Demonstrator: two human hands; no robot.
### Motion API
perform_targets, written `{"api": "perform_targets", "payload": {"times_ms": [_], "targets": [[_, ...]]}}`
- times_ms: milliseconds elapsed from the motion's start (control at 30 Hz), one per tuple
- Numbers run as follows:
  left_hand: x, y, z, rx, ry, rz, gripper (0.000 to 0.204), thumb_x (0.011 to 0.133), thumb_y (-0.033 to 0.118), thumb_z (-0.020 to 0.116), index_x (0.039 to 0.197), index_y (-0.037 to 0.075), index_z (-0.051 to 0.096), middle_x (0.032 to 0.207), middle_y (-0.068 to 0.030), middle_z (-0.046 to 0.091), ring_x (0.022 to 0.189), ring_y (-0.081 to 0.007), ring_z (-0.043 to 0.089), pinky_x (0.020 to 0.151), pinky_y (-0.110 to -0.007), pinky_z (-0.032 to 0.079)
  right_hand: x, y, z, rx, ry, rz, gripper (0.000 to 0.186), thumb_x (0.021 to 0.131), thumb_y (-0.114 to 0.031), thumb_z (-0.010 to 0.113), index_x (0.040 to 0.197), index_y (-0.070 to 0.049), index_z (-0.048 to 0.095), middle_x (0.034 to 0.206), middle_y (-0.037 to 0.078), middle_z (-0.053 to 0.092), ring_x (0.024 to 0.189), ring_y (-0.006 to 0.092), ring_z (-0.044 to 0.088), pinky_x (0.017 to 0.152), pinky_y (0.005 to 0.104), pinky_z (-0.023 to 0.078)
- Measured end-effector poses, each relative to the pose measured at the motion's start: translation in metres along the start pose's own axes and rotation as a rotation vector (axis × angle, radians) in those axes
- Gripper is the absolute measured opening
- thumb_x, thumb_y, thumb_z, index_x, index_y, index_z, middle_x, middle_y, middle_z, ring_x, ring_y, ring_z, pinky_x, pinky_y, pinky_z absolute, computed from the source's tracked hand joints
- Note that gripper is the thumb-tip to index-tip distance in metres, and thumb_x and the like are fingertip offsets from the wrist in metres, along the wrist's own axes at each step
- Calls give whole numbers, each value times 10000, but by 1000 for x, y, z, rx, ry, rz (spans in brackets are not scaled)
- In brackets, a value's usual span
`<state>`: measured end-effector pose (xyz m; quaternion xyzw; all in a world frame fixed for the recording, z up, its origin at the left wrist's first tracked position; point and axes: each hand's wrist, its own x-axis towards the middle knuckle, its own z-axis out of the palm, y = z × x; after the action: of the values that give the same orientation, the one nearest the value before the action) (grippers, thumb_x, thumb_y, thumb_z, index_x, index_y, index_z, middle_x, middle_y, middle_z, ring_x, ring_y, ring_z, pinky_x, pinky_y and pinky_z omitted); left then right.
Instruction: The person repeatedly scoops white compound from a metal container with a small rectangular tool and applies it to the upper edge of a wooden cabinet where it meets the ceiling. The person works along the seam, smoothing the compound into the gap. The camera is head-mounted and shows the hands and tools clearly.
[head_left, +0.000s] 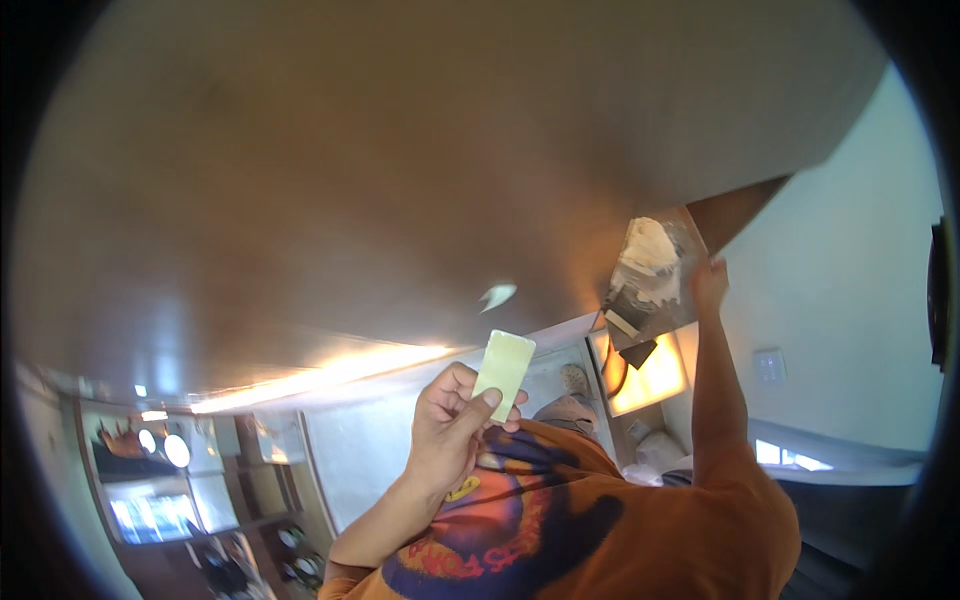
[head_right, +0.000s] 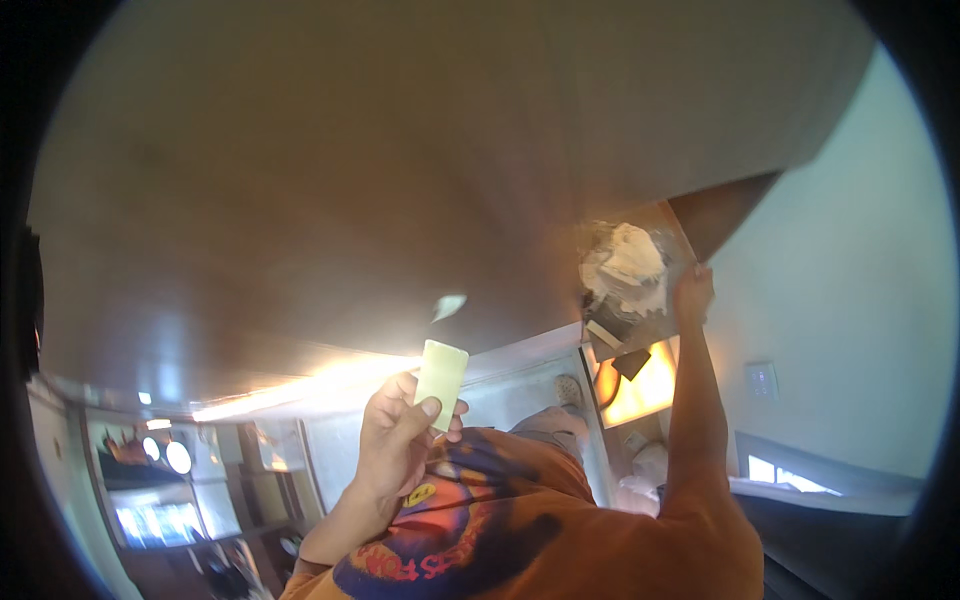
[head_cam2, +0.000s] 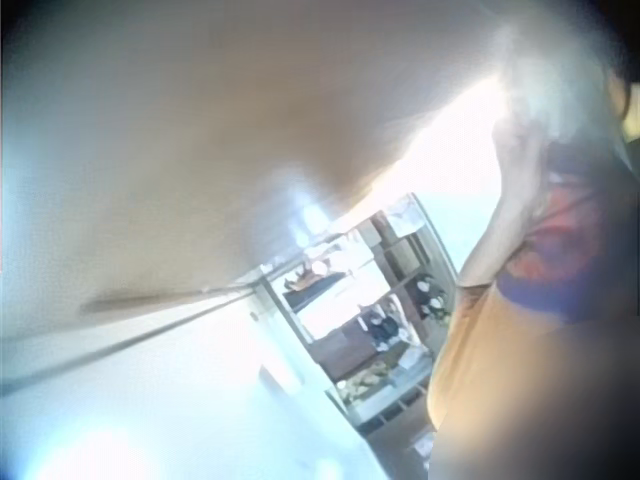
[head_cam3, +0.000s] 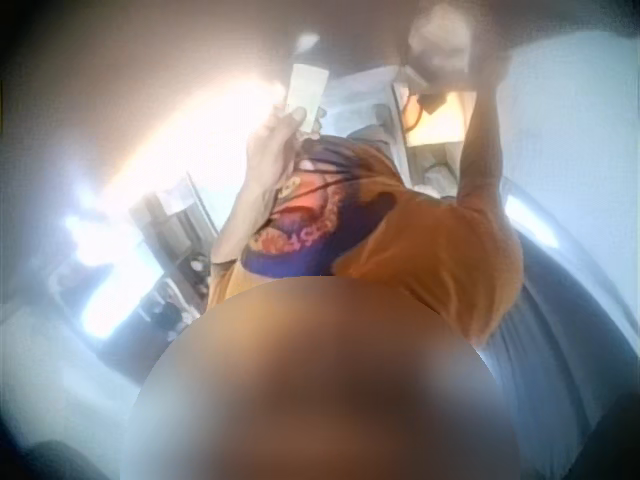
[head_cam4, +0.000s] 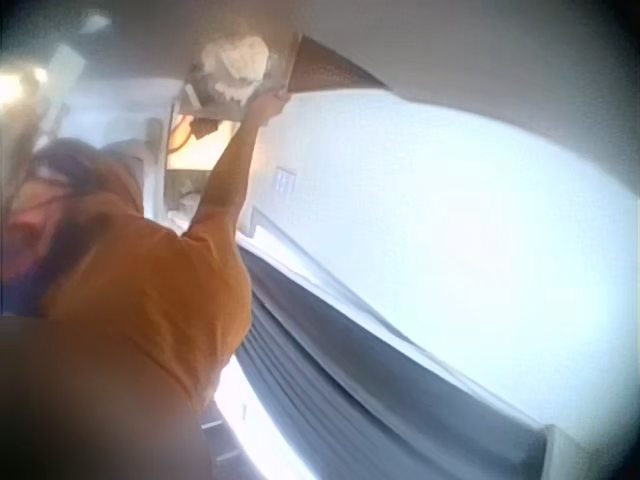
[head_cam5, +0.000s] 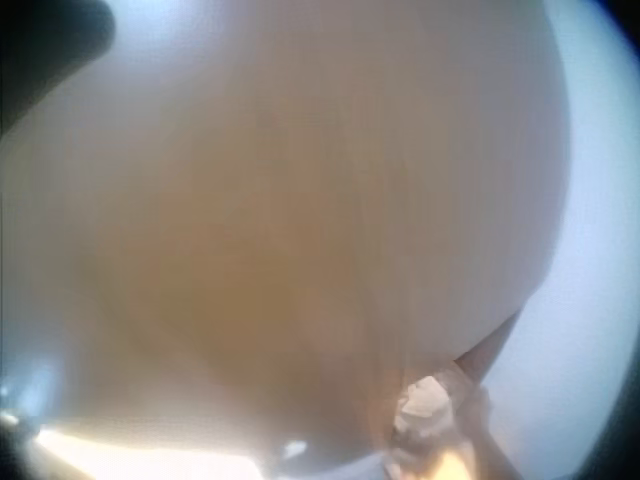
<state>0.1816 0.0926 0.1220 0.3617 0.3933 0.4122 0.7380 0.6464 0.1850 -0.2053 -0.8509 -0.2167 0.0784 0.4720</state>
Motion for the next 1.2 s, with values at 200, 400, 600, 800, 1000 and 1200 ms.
{"api": "perform_targets", "payload": {"times_ms": [200, 400, 600, 800, 1000, 1200], "targets": [[-88, 21, -102, -77, 230, 226, 67, 1023, 44, 608, 1055, 41, 550, 1037, -176, 722, 907, -191, 703, 803, -367, 585, -220, -29, -89, 452, -1073, 188, 222, 1020, -289, 504, 841, -161, 475, 644, -34, 420, 509, 77, 378, 432, 257, 264], [-189, 13, -194, -109, 405, 271, 154, 1075, 160, 549, 1190, 61, 523, 998, -113, 696, 827, -168, 659, 757, -317, 551, -436, -191, -79, 583, -1590, 390, 155, 950, -99, 565, 1092, -142, 522, 865, 28, 550, 605, 98, 430, 540, 235, 360], [-269, 0, -216, -249, 575, 386, 165, 1080, 182, 538, 1157, 47, 593, 924, -65, 668, 704, -128, 581, 644, -288, 493, -553, -330, -94, 584, -2088, -194, 369, 1004, -38, 602, 1367, -48, 534, 1013, 77, 645, 788, 146, 590, 704, 294, 478], [-327, -6, -211, -306, 748, 512, 216, 1082, 221, 557, 1159, 30, 624, 903, -48, 655, 674, -99, 573, 580, -251, 476, -630, -368, -96, 615, -1920, -1344, 224, 1024, -57, 567, 1197, 44, 667, 941, 142, 639, 787, 220, 624, 716, 344, 505], [-344, -16, -196, -275, 900, 472, 242, 1077, 221, 567, 1195, 16, 621, 870, -41, 643, 581, -86, 520, 504, -223, 420, -644, -380, -88, 706, -2211, -1338, 316, 1019, -83, 564, 1292, 59, 636, 940, 187, 603, 824, 313, 610, 774, 385, 501], [-323, -7, -178, -310, 924, 488, 209, 1083, 226, 564, 1122, 31, 628, 837, -18, 629, 572, -55, 493, 508, -212, 406, -628, -387, -71, 829, -2338, -1268, 303, 1019, -77, 560, 1257, 92, 641, 902, 180, 583, 793, 305, 591, 731, 390, 483]]}}
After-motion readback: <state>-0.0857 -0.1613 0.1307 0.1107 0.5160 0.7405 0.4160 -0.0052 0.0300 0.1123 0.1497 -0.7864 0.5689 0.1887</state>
